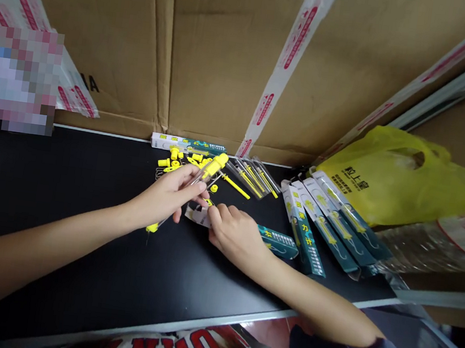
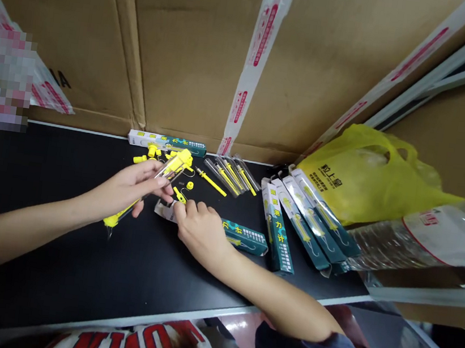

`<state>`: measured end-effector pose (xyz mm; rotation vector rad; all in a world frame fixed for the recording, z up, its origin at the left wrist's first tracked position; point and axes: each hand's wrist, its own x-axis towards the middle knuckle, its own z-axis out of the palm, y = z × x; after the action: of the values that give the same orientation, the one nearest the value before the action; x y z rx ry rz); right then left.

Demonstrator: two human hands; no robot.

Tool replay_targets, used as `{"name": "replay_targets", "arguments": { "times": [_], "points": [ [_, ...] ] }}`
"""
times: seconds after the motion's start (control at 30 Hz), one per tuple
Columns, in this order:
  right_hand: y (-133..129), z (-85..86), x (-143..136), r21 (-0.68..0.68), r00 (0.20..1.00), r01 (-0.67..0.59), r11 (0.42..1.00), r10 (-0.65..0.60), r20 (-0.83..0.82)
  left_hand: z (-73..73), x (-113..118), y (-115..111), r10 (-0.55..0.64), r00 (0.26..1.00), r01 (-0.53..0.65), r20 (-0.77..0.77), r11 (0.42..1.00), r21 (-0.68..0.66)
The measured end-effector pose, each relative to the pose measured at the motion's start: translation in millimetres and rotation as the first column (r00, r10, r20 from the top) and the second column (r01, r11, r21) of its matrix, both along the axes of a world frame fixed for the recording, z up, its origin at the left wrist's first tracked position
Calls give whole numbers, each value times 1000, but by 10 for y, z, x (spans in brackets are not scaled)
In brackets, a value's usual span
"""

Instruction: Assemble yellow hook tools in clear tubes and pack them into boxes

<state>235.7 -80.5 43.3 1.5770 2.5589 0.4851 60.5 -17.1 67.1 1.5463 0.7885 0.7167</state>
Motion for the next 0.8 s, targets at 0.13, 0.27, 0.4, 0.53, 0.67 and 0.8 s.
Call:
{"name": "replay_targets", "arguments": {
  "times": [0.13,0.27,0.4,0.53,0.67,0.8],
  "points": [
    [79,-54,58,-32,996,-72,997,70,-63,-198,-103,-68,11,990,-7,-142,1000,30],
    [117,-75,95,-88,975,-124,988,105,-196,-318,-175,-83,75,989,-68,-130,996,53],
    [157,-105,127,-101,955,-170,980,138,-263,-325,-203,-81,43,993,-45,-110,999,-14],
    [202,-90,151,-102,964,-162,982,135,-231,-345,-187,-106,-2,995,-10,-99,993,-117],
    [193,-74,127,-116,947,-174,978,134,-293,-385,-158,-124,-16,998,6,-64,989,-148],
    [144,-106,63,-125,894,-126,984,58,-444,-376,-157,-144,-5,995,-7,-97,992,-126]
  ]
}}
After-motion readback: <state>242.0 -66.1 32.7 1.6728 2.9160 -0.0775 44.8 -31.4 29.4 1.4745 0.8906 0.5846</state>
